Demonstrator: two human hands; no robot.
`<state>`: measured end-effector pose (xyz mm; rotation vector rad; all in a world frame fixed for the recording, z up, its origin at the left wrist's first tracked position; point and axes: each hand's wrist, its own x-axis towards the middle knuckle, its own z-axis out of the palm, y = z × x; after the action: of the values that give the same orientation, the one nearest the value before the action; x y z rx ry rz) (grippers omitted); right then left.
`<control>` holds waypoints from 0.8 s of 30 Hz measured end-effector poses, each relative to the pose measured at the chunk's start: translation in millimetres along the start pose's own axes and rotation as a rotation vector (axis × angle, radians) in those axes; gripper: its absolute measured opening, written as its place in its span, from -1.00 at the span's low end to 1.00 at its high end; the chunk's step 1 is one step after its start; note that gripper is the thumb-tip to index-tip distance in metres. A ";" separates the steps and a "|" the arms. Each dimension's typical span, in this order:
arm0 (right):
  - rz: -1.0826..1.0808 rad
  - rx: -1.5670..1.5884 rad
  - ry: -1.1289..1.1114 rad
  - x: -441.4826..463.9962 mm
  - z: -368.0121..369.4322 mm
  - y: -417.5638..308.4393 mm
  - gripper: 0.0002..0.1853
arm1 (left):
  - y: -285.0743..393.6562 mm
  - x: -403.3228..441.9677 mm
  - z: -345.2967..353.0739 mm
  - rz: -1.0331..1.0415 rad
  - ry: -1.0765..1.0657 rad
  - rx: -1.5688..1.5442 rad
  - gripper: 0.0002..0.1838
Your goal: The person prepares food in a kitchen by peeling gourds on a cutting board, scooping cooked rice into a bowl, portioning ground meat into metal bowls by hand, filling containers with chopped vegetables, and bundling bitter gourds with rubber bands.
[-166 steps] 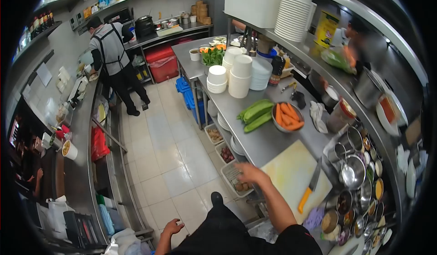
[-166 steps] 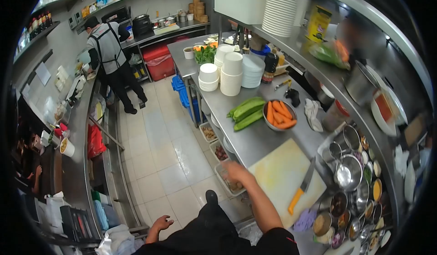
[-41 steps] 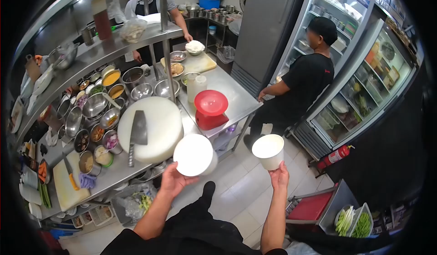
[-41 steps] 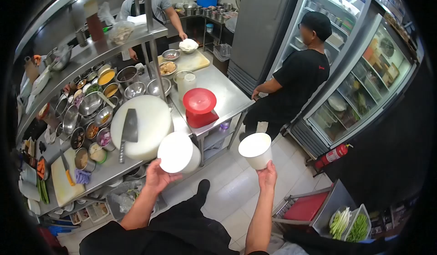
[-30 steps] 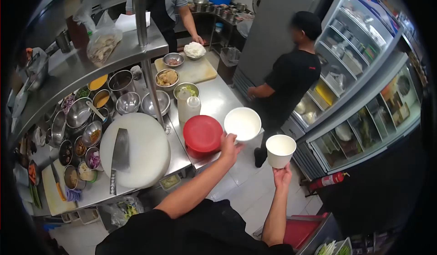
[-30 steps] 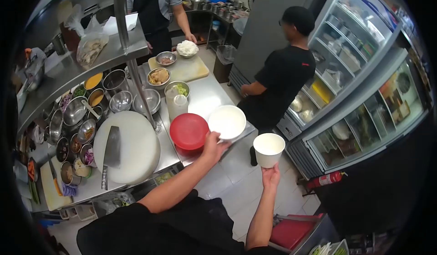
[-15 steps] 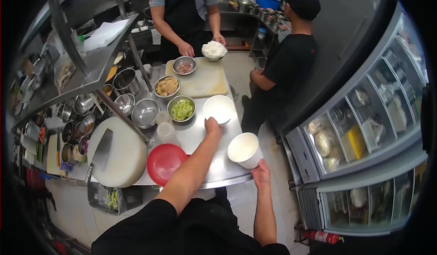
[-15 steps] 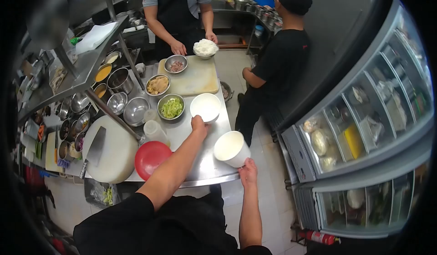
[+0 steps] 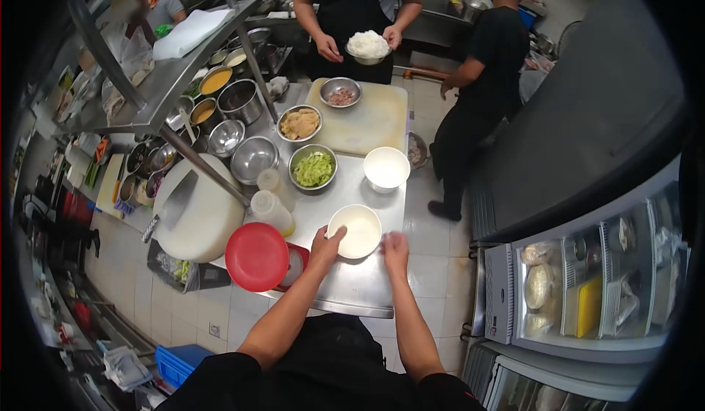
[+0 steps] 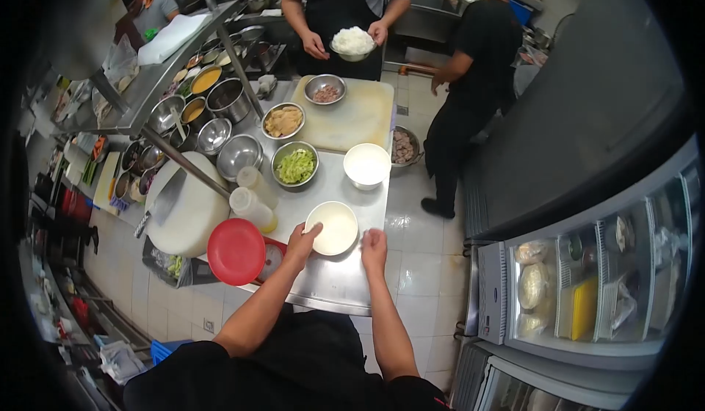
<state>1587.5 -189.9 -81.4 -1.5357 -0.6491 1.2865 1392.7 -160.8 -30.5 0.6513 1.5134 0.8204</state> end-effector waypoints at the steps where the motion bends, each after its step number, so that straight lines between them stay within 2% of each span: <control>1: -0.197 -0.211 0.081 5.4 4.4 -12.6 -0.71 | 9.3 -16.0 0.1 -0.012 0.060 0.081 -0.27; 2: -0.402 -0.419 0.161 12.2 7.9 -26.2 -0.65 | 13.2 -23.4 0.0 -0.022 0.117 0.161 -0.28; 4: -0.654 -0.518 0.179 36.7 18.0 -50.5 -0.56 | 2.8 -3.9 0.5 0.003 0.148 0.077 -0.31; 7: -0.761 -0.860 0.222 58.2 34.0 -96.3 -0.61 | 9.8 11.0 6.4 0.030 0.149 0.010 -0.33; 10: -0.555 -0.880 0.019 100.2 30.1 -105.9 -0.72 | 35.2 23.1 19.4 0.115 0.213 -0.040 -0.35; 14: -0.815 -0.676 0.189 125.9 24.7 -128.9 -0.84 | 85.3 59.3 43.8 0.300 0.227 -0.102 -0.37; 17: -0.958 -0.707 0.288 168.5 22.4 -148.2 -0.81 | 137.3 98.0 61.6 0.265 0.203 -0.149 -0.43; 20: -0.801 -0.747 0.272 215.3 33.0 -159.2 -0.80 | 170.8 143.3 77.2 0.206 0.291 -0.189 -0.39; 21: -0.850 -0.746 0.298 231.7 37.4 -159.4 -0.79 | 178.7 154.9 80.8 0.181 0.339 -0.197 -0.36; 24: -0.769 -0.695 0.232 252.5 52.5 -174.1 -0.76 | 180.2 189.4 81.9 0.139 0.326 -0.206 -0.29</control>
<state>1644.6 110.3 -22.8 -1.6653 -1.4508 0.2913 1442.5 106.7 1.0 0.4897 1.6575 1.2175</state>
